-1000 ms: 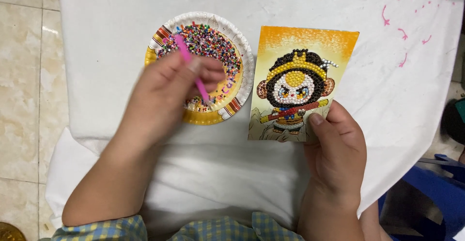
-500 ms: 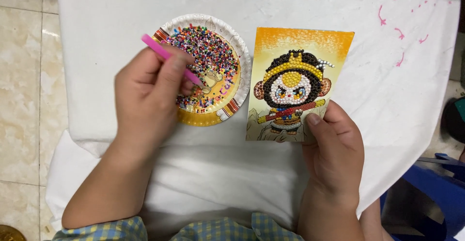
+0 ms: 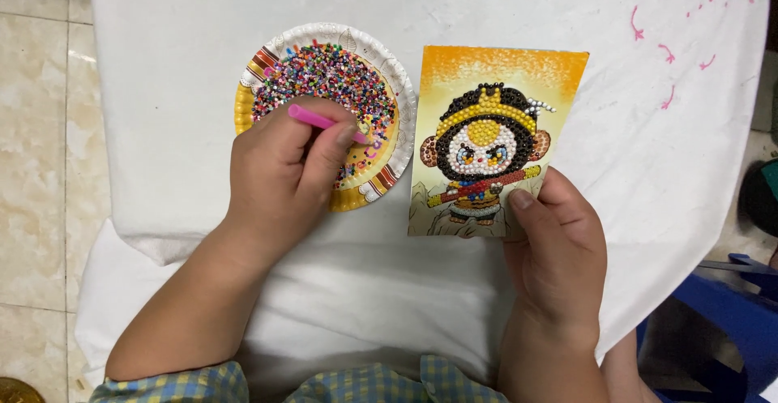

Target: Applying small resin beads to a sticky canvas using a specialized applicator tool to create a mosaic.

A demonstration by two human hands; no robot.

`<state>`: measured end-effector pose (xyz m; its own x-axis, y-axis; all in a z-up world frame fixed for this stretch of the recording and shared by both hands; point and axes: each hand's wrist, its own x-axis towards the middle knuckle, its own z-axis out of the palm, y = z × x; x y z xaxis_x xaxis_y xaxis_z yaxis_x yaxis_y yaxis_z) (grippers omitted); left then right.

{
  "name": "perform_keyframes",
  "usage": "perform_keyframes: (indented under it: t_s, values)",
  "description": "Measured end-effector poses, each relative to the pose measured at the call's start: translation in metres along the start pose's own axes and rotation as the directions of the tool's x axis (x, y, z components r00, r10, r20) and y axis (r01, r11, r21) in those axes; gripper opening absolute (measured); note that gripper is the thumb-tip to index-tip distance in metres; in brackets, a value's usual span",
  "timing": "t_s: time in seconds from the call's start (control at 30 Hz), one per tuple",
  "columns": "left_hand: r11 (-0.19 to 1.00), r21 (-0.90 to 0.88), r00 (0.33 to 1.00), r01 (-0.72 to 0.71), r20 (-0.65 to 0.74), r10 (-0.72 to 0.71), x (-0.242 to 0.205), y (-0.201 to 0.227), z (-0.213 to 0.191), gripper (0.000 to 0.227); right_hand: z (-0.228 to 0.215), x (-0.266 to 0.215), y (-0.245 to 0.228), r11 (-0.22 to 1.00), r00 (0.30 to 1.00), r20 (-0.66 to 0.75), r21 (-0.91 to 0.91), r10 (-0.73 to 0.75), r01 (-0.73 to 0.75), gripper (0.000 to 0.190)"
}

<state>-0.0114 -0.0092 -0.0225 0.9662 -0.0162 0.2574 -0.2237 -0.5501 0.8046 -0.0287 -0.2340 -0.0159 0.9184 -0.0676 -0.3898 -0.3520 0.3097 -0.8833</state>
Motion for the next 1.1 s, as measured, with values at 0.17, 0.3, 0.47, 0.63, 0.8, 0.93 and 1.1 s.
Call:
perform_keyframes:
  t_s: [0.17, 0.3, 0.47, 0.63, 0.8, 0.93, 1.1]
  values:
    - [0.998, 0.010, 0.998, -0.056, 0.009, 0.056, 0.000, -0.003, 0.002, 0.013, -0.003, 0.001, 0.002, 1.000, 0.999, 0.043, 0.027, -0.018, 0.017, 0.033]
    - [0.999, 0.011, 0.999, -0.048, 0.021, 0.048, 0.000, -0.004, 0.002, 0.012, -0.001, 0.000, 0.002, 0.999, 0.999, 0.033, 0.020, -0.026, 0.026, 0.035]
    - [0.999, -0.008, 0.999, -0.033, -0.019, 0.033, -0.002, 0.003, -0.001, 0.013, 0.004, -0.002, -0.001, 1.000, 1.000, 0.000, 0.001, -0.004, 0.004, 0.034]
    - [0.963, -0.267, 0.995, -0.029, -0.095, 0.004, -0.012, 0.023, -0.006, 0.016, 0.025, -0.011, -0.013, 0.957, 0.991, -0.124, -0.278, 0.049, -0.082, 0.024]
    - [0.916, -0.282, 0.948, -0.285, 0.060, 0.313, -0.013, 0.039, 0.010, 0.017, 0.012, -0.012, -0.002, 0.845, 0.995, 0.057, -0.526, -0.082, 0.100, 0.015]
    - [0.893, -0.226, 0.904, -0.388, 0.098, 0.417, -0.010, 0.040, 0.025, 0.018, 0.012, -0.012, -0.002, 0.826, 0.991, 0.106, -0.549, -0.085, 0.130, 0.017]
    - [0.899, -0.165, 0.903, -0.406, 0.080, 0.422, -0.012, 0.041, 0.029, 0.018, 0.013, -0.013, -0.003, 0.846, 0.993, 0.101, -0.524, -0.059, 0.103, 0.021]
